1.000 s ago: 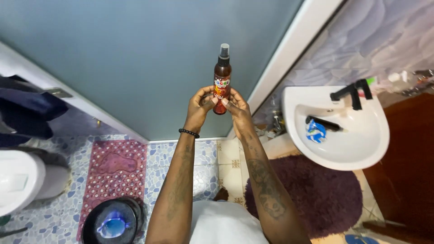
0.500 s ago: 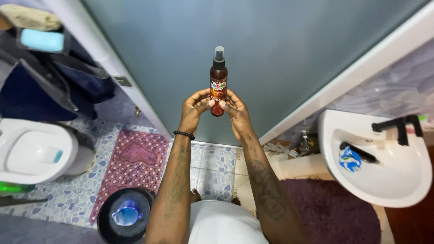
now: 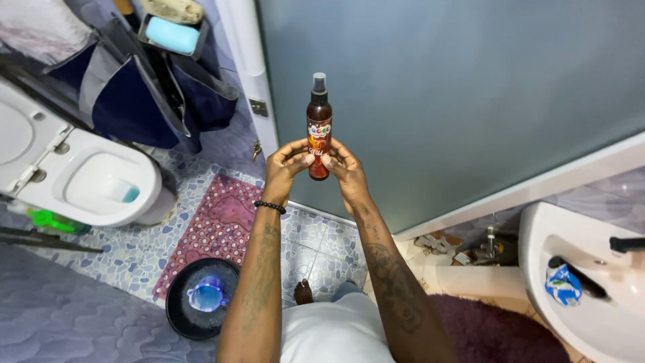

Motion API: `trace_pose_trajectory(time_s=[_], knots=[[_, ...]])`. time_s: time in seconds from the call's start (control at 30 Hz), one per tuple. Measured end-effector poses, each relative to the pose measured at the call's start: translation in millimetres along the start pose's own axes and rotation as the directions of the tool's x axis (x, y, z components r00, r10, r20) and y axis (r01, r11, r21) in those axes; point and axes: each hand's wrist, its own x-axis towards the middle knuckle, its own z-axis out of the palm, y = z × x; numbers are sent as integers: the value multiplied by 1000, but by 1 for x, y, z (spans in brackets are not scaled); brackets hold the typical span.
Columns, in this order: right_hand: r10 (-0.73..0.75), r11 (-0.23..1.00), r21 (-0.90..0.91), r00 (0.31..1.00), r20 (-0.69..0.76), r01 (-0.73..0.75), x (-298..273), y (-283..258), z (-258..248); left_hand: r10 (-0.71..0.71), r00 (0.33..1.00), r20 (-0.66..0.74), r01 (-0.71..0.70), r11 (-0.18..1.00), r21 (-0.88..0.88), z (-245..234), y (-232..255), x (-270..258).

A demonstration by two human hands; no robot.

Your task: Organizing and checking various toiletry bottles on a storage shelf in a bathroom.

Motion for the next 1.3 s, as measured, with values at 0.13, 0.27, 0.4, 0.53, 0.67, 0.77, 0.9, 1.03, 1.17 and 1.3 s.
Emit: trace_pose_trajectory(time_s=[0.13, 0.27, 0.4, 0.53, 0.67, 0.77, 0.9, 1.03, 1.17, 1.3], knots=[[-23, 998, 65, 995, 94, 17, 7, 16, 17, 25, 997, -73, -25, 1000, -5, -25, -3, -7], [40, 999, 24, 992, 122, -44, 15, 21, 38, 73, 989, -130, -75, 997, -8, -45, 0, -12], [111, 994, -29, 983, 143, -108, 31, 27, 56, 65, 973, -221, -67, 998, -2, -60, 12, -17], [113, 993, -6, 962, 247, -115, 50, 28, 75, 105, 948, -301, -100, 994, 31, -78, 17, -13], [144, 990, -42, 942, 304, -138, 71, 25, 96, 145, 923, -356, -156, 988, -4, -91, 28, -4], [178, 984, -63, 919, 352, -167, 82, 26, 105, 150, 887, -436, -154, 988, 27, -99, 26, -1], [226, 974, -103, 870, 437, -201, 100, 43, 115, 150, 826, -544, -130, 989, 74, -108, 30, 2], [235, 972, -134, 815, 530, -193, 105, 47, 122, 116, 764, -635, -140, 990, 12, -116, 19, -6], [243, 970, -130, 748, 617, -208, 110, 47, 137, 186, 723, -666, -192, 979, 66, -123, 22, -12], [274, 961, -158, 724, 633, -226, 113, 67, 142, 179, 686, -705, -215, 976, 39, -127, 17, -23]])
